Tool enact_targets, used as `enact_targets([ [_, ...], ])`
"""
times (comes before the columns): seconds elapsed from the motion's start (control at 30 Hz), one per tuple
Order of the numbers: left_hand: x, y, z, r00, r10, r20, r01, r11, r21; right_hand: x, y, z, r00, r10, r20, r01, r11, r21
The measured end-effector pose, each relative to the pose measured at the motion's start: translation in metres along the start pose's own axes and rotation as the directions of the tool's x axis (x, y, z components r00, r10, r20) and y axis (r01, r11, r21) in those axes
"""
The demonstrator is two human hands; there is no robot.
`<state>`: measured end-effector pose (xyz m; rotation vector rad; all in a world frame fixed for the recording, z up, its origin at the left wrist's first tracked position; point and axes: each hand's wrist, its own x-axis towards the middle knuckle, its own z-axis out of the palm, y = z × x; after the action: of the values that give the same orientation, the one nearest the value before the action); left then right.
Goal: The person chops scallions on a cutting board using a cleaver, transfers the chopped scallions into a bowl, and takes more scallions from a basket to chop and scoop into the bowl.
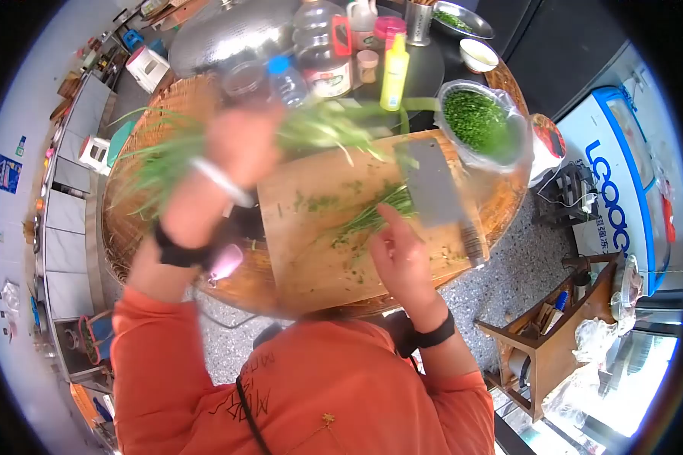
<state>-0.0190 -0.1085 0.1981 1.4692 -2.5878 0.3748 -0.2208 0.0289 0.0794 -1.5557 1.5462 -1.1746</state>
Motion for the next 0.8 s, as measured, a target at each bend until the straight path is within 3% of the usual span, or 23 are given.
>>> enact_targets([
  [0.1, 0.012, 0.076, 0.072, 0.998, 0.040, 0.056, -0.037, 0.998, -0.054, -0.010, 0.017, -0.038, 0.999, 0.043, 0.007, -0.042, 0.998, -0.040],
  [0.17, 0.015, 0.113, 0.117, 0.965, -0.008, 0.261, 0.056, 0.982, -0.178, -0.013, 0.027, -0.056, 0.998, 0.027, -0.062, -0.038, 0.983, -0.177],
  [0.27, 0.000, 0.133, 0.169, 0.929, 0.041, 0.367, 0.039, 0.977, -0.208, -0.016, 0.041, -0.074, 0.996, 0.040, -0.076, -0.057, 0.968, -0.245],
  [0.33, 0.002, 0.130, 0.162, 0.894, 0.023, 0.448, 0.156, 0.920, -0.359, -0.014, 0.057, -0.077, 0.997, -0.011, -0.073, -0.008, 0.967, -0.254],
  [0.4, 0.004, 0.122, 0.139, 0.884, 0.068, 0.463, 0.174, 0.871, -0.460, -0.012, 0.064, -0.074, 0.999, -0.007, -0.033, -0.004, 0.953, -0.302],
  [0.43, -0.001, 0.118, 0.152, 0.951, 0.135, 0.279, 0.033, 0.851, -0.525, -0.006, 0.063, -0.068, 1.000, -0.012, 0.013, 0.015, 0.954, -0.300],
  [0.47, 0.000, 0.113, 0.137, 0.947, 0.137, 0.291, 0.032, 0.860, -0.509, -0.001, 0.059, -0.061, 0.998, 0.031, 0.049, -0.021, 0.978, -0.207],
  [0.53, -0.008, 0.091, 0.107, 0.983, 0.166, 0.082, -0.085, 0.798, -0.597, 0.005, 0.054, -0.042, 0.996, 0.022, 0.082, -0.012, 0.994, -0.113],
  [0.57, -0.015, 0.067, 0.091, 0.989, 0.117, 0.089, -0.045, 0.813, -0.580, 0.011, 0.045, -0.035, 0.990, 0.034, 0.137, -0.012, 0.987, -0.159],
  [0.63, -0.031, 0.021, 0.057, 0.976, 0.124, -0.178, -0.212, 0.711, -0.670, 0.017, 0.039, -0.021, 0.978, 0.014, 0.210, 0.022, 0.985, -0.170],
  [0.73, -0.070, -0.086, 0.023, 0.975, 0.023, -0.219, -0.161, 0.754, -0.637, 0.021, 0.037, 0.002, 0.972, -0.066, 0.225, 0.125, 0.957, -0.261],
  [0.8, -0.116, -0.164, 0.007, 0.996, -0.088, 0.012, 0.086, 0.912, -0.402, 0.021, 0.032, 0.024, 0.962, -0.089, 0.257, 0.157, 0.953, -0.259],
])
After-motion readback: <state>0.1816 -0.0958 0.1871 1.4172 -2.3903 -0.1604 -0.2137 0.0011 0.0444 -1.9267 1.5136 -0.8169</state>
